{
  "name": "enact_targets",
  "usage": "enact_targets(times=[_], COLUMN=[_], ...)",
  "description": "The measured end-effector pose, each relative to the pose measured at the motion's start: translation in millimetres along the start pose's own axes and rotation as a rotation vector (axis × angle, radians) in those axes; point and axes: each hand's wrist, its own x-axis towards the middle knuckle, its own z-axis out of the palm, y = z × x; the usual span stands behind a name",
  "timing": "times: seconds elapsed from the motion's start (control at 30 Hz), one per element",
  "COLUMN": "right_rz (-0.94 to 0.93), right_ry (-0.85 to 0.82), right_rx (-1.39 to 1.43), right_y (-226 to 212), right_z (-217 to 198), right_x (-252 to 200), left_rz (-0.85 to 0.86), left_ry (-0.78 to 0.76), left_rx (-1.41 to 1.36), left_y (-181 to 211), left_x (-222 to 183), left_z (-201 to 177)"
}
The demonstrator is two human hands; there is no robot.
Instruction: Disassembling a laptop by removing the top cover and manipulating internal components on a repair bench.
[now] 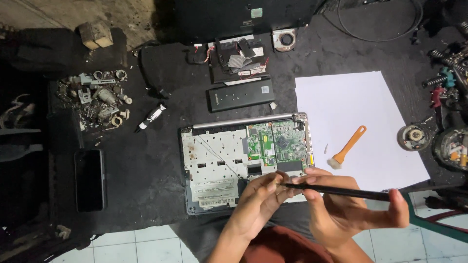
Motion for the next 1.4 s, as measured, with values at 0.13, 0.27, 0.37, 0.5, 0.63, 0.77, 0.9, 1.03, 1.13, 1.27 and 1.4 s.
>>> enact_targets(times=[0.13, 0.27, 0.37, 0.5, 0.63, 0.77, 0.9, 1.03, 1.13, 1.27, 1.4], right_rz=[0.099, 0.22, 0.223, 0.295, 0.055, -0.09, -0.109, -0.087, -0.111, -0.113, -0.163], right_ry=[0.045, 0.063, 0.065, 0.098, -0.15, -0.277, -0.294, -0.308, -0.327, -0.344, -0.388], right_rx=[0.02, 0.02, -0.068, -0.187, -0.103, -0.186, -0.241, -0.307, -0.28, -0.338, -0.296], right_y=[4.0, 10.5, 17.2, 64.3, 111.1, 141.5, 152.6, 161.7, 166.9, 171.7, 195.0], right_z=[-2.9, -7.2, -12.1, -31.3, -39.8, -39.7, -40.7, -42.0, -42.7, -44.0, -53.1], right_x=[-3.3, -3.7, 2.3, 14.4, 33.7, 42.7, 41.4, 36.2, 34.6, 31.7, 18.1], left_rz=[0.03, 0.002, 0.013, 0.129, 0.41, 0.431, 0.509, 0.514, 0.501, 0.486, 0.523], left_ry=[-0.055, -0.097, 0.059, 0.141, 0.034, -0.075, -0.032, -0.017, -0.017, -0.021, -0.011], left_rx=[0.064, 0.097, 0.239, 0.936, 1.783, 2.117, 2.198, 2.174, 2.157, 2.128, 2.123], left_y=[4.0, 11.2, 24.5, 61.6, 74.2, 64.7, 60.0, 61.7, 62.4, 62.8, 62.3], left_x=[2.1, 4.3, 4.4, -10.5, -9.2, 1.2, 2.6, 3.4, 3.6, 2.8, 2.5], left_z=[-0.7, 4.5, -11.1, -4.4, -28.9, -57.4, -59.4, -57.4, -56.7, -55.9, -56.5])
